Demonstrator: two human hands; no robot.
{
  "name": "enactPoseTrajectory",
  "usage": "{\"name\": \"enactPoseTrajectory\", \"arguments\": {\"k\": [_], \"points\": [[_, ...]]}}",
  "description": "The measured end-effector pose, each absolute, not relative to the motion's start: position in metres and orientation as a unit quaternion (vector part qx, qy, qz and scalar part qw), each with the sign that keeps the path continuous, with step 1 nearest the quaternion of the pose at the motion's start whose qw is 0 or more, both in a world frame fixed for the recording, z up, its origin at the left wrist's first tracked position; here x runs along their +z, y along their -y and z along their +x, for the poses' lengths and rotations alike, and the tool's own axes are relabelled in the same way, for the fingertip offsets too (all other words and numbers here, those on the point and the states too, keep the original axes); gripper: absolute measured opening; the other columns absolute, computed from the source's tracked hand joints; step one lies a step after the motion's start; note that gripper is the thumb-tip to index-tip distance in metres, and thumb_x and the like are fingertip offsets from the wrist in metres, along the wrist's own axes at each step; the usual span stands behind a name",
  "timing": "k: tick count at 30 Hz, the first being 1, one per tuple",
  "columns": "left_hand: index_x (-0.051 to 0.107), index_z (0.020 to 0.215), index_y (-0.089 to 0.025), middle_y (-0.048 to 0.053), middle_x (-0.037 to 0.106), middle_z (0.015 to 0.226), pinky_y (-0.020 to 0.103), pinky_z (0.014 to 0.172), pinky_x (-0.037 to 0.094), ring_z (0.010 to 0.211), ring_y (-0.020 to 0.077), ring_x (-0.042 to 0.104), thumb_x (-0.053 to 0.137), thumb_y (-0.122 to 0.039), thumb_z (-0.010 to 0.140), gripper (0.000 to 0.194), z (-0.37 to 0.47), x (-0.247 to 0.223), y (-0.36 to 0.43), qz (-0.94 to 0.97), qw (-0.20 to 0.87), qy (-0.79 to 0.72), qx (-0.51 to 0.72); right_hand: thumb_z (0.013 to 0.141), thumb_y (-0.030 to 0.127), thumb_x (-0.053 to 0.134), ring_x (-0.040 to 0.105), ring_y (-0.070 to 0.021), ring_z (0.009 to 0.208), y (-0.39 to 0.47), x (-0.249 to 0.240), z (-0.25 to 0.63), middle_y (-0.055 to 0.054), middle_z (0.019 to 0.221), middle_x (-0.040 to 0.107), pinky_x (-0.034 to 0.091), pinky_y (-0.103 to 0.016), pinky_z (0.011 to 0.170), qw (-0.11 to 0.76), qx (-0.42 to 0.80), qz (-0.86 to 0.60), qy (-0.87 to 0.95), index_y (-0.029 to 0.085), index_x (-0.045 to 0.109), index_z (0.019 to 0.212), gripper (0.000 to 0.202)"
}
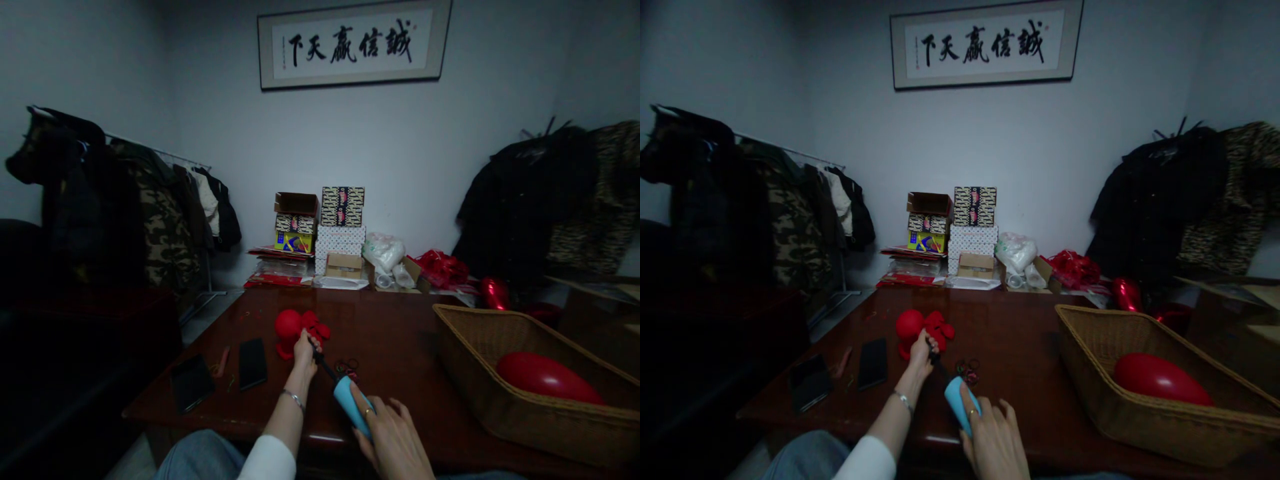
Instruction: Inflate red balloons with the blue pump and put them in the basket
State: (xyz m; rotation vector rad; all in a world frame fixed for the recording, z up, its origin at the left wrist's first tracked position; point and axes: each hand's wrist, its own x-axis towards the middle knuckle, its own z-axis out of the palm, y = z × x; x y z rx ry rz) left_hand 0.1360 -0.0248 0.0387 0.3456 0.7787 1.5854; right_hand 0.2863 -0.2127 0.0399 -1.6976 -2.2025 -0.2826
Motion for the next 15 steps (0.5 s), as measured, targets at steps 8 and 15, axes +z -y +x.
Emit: {"name": "enactPoseTrajectory", "arguments": {"k": [8, 15], "points": [[0.038, 0.063, -0.018, -0.008, 0.036, 0.042, 0.015, 0.032, 0.025, 0.032, 0.0045, 0.035, 0.051, -0.033, 0.084, 0.029, 0.121, 0.043, 0.013, 0.131, 0.621, -0.327, 0.7, 0.079, 0.024, 0.05, 0.06, -0.0181, 0.088, 0.225, 0.028, 0.311, -0.003, 0.103, 0.061, 0.033, -0.036, 0.089, 0.2, -0.084, -0.548, 0.808, 0.034, 0.02, 0.14, 0.069], [0.039, 0.064, -0.018, -0.007, 0.038, 0.044, 0.015, 0.033, 0.026, 0.033, 0.0052, 0.036, 0.054, -0.038, 0.082, 0.03, 0.139, 0.042, 0.027, 0.152, 0.633, -0.315, 0.691, 0.077, 0.022, 0.051, 0.06, -0.0177, 0.081, 0.22, 0.042, 0.293, -0.005, 0.097, 0.062, 0.032, -0.037, 0.089, 0.191, -0.094, -0.594, 0.776, 0.029, 0.035, 0.135, 0.06]]}}
